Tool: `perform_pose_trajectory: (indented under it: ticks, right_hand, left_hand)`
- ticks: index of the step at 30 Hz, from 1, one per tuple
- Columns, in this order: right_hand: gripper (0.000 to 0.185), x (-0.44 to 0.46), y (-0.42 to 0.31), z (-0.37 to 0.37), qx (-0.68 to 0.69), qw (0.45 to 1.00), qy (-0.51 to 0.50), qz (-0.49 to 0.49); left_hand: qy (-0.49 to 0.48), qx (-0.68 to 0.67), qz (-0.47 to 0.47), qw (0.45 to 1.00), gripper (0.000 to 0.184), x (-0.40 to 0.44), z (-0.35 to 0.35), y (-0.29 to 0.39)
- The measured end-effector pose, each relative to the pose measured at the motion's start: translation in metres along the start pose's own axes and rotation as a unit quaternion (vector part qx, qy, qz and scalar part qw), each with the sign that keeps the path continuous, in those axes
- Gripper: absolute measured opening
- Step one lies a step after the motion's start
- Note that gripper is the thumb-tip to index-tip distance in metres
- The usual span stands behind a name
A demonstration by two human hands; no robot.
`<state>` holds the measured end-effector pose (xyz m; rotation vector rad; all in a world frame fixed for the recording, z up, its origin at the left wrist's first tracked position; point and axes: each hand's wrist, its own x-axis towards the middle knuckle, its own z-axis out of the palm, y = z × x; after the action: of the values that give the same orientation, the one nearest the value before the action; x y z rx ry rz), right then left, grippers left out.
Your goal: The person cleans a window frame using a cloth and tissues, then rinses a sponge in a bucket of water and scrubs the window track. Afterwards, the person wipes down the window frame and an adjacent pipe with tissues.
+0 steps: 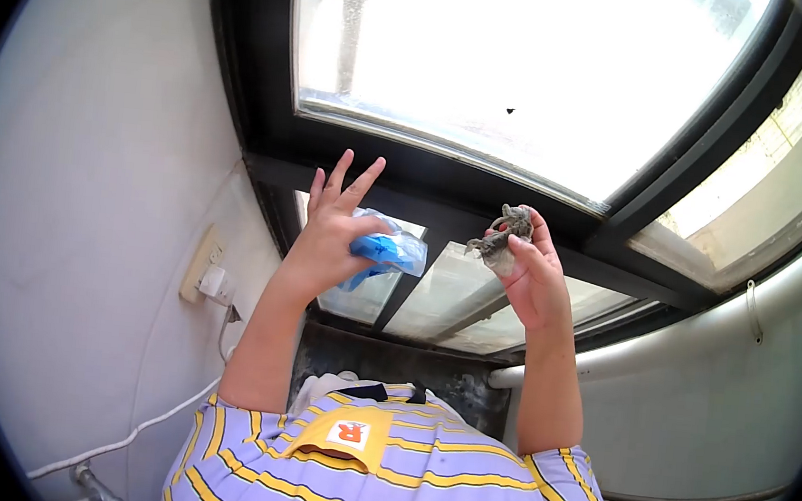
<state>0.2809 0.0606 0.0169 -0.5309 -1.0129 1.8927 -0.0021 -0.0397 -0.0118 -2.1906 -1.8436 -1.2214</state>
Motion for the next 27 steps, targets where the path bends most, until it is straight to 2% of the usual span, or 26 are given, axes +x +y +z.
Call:
perform_pose_trajectory:
  ticks: [3,4,7,8,11,12,15,18,21,22,25,26,27]
  right_hand:
    - [0.046,0.010,0.006,0.024,-0.127,0.991,-0.020,-0.028]
    - [0.040,0.018,0.009,0.029,-0.217,0.972,-0.048,-0.072]
    - [0.035,0.040,0.012,0.056,-0.378,0.916,-0.084,-0.108]
    - [0.036,0.049,0.012,0.068,-0.460,0.872,-0.098,-0.135]
    - [0.038,0.076,0.018,0.120,-0.609,0.722,-0.144,-0.296]
    - [0.041,0.083,0.020,0.136,-0.637,0.691,-0.158,-0.303]
    - [0.045,0.108,0.034,0.176,-0.677,0.655,-0.178,-0.286]
    - [0.043,0.133,0.054,0.191,-0.705,0.576,-0.191,-0.367]
    - [0.037,0.157,0.070,0.193,-0.679,0.500,-0.200,-0.499]
    - [0.031,0.155,0.073,0.194,-0.686,0.476,-0.177,-0.521]
    - [0.034,0.154,0.081,0.190,-0.708,0.445,-0.202,-0.509]
    - [0.037,0.158,0.086,0.185,-0.713,0.402,-0.194,-0.541]
    - [0.039,0.160,0.088,0.180,-0.727,0.384,-0.191,-0.536]
  left_hand:
    - [-0.001,0.002,-0.010,1.000,0.027,-0.009,-0.010,-0.001]
    - [-0.002,0.005,-0.017,1.000,0.028,-0.012,-0.013,-0.002]
    - [0.014,0.010,-0.026,1.000,0.028,-0.021,-0.019,-0.010]
    - [0.015,0.012,-0.032,0.999,0.029,-0.024,-0.022,-0.013]
    - [0.017,0.012,-0.050,0.999,0.030,-0.030,-0.028,-0.021]
    - [0.018,0.017,-0.050,0.998,0.033,-0.032,-0.030,-0.023]
    - [0.015,0.017,-0.061,0.998,0.035,-0.034,-0.034,-0.026]
    - [0.006,0.009,-0.071,0.997,0.035,-0.036,-0.038,-0.027]
    - [0.002,0.010,-0.075,0.997,0.036,-0.037,-0.039,-0.030]
    - [-0.001,0.010,-0.075,0.997,0.037,-0.036,-0.038,-0.031]
    - [0.002,0.016,-0.077,0.997,0.039,-0.034,-0.034,-0.034]
    - [0.005,0.026,-0.079,0.997,0.037,-0.032,-0.032,-0.035]
    - [0.007,0.030,-0.080,0.996,0.036,-0.031,-0.030,-0.035]
